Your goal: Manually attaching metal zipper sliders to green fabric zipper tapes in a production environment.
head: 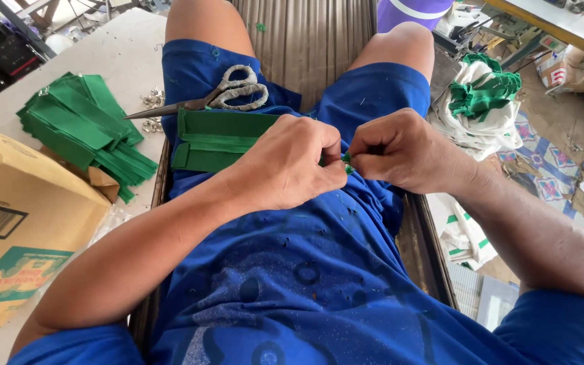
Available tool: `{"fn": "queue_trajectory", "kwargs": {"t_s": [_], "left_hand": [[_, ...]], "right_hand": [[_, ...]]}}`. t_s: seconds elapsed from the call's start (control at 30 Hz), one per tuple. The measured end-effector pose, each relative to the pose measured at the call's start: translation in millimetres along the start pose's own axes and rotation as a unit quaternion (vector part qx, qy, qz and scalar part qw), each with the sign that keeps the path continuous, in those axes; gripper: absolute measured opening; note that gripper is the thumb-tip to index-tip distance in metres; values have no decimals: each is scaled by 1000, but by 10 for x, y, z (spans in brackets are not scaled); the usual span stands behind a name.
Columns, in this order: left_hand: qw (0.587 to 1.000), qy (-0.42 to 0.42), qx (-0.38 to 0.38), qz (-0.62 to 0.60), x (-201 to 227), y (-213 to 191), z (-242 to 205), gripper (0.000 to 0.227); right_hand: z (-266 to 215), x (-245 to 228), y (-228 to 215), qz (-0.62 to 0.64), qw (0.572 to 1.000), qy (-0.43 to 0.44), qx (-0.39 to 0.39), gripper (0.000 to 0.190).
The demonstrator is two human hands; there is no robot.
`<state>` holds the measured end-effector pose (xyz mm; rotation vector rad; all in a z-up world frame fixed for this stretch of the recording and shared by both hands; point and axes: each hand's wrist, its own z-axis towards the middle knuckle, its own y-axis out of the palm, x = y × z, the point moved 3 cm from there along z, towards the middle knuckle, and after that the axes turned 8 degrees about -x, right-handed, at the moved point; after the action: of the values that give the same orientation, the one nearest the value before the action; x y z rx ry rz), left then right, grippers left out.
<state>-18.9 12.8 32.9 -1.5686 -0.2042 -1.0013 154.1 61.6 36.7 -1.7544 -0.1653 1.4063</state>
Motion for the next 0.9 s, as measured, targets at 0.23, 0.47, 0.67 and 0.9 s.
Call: {"fn": "queue_trajectory", "kwargs": {"t_s": [0.23, 0.47, 0.67, 0.9], "left_hand": [[997, 62, 38, 2, 90, -13, 42, 16], [997, 69, 18, 23, 216, -90, 58, 15], [997, 68, 10, 27, 185, -58, 53, 16], [969, 211, 25, 127, 72, 106, 48, 27]], "right_hand": [[-192, -143, 96, -157, 959, -184, 150, 18], [-239, -109, -74, -88, 981, -127, 120, 15], [-179, 6, -108, -22, 995, -102, -9, 22], [-74, 90, -101, 30, 997, -27, -73, 17]]}}
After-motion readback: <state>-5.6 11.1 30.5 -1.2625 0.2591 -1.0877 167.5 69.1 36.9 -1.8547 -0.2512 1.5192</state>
